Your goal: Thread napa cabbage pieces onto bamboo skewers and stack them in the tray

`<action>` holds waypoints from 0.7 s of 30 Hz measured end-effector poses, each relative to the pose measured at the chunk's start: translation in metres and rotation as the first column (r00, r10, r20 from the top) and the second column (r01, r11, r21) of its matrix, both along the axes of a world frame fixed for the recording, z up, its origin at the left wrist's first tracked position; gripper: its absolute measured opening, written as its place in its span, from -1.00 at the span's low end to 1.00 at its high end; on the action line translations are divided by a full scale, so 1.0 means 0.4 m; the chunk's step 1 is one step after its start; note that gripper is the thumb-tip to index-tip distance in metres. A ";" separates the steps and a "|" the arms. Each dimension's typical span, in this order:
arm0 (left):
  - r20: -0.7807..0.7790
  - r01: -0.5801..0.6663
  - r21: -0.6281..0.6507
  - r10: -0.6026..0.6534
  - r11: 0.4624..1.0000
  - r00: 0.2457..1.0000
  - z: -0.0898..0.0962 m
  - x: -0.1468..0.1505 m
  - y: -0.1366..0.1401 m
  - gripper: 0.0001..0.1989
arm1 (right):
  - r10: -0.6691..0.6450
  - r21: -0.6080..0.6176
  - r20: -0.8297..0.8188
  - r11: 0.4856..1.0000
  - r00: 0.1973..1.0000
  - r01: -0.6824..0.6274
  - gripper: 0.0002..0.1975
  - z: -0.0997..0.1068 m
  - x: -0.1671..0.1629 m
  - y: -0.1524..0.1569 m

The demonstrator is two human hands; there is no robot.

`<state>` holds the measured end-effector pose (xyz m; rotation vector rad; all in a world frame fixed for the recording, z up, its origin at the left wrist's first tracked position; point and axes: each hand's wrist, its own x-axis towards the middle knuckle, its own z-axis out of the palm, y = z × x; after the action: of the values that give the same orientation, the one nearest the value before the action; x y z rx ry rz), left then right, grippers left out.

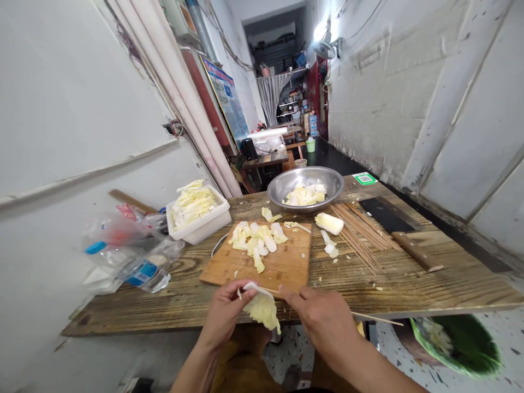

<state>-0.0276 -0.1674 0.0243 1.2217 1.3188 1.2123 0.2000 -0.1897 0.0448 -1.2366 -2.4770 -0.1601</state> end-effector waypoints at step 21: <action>-0.287 0.167 0.107 -0.131 0.980 0.949 0.047 0.016 -0.003 -0.87 | 0.021 0.102 0.160 0.994 0.987 -0.038 -0.50 0.066 0.013 -0.012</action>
<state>-0.0210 -0.1685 0.0433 1.6043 1.3354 1.0586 0.2054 -0.1945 0.0711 -1.1845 -2.5835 -0.3899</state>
